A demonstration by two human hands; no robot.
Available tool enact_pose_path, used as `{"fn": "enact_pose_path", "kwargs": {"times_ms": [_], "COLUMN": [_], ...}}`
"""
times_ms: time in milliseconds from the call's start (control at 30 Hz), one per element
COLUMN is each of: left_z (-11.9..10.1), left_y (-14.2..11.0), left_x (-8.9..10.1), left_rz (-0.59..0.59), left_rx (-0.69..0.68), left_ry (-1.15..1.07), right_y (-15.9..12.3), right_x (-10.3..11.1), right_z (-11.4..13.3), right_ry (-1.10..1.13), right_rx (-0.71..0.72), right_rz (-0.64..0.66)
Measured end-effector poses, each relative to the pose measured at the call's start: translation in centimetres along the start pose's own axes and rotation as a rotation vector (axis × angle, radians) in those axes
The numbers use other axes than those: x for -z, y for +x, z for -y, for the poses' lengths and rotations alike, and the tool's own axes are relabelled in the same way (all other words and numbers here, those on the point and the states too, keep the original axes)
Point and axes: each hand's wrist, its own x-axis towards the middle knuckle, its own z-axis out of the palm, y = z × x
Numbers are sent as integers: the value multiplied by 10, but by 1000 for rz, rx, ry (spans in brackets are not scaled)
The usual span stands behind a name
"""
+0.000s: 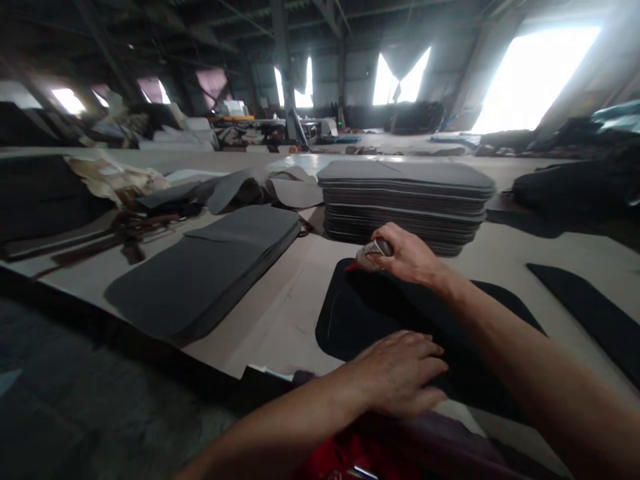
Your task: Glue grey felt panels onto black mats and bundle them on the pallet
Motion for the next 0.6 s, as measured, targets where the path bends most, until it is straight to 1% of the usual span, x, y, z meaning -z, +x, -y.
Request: {"fn": "enact_pose_path", "kwargs": {"times_ms": [167,267,333,433,600], "left_z": [2,3,3,2,1], "left_y": [-1,-1,-1,-1,-1], "left_x": [-4,-5,-5,-4,-3], "left_rz": [-17,-14,-16,-18,5], "left_rx": [9,21,34,55,70], "left_ry": [-32,-64,-89,-106,-89], "right_y": [12,14,12,2,-29], "right_x": [-4,3,12,32,68], "right_z": [-12,-18,-23,-32,-50], "right_ry": [-33,-46,-55,-71,-110], "right_rx": [-31,-66,-97,-173,-338], "right_rz": [-9,16,45,78,119]}}
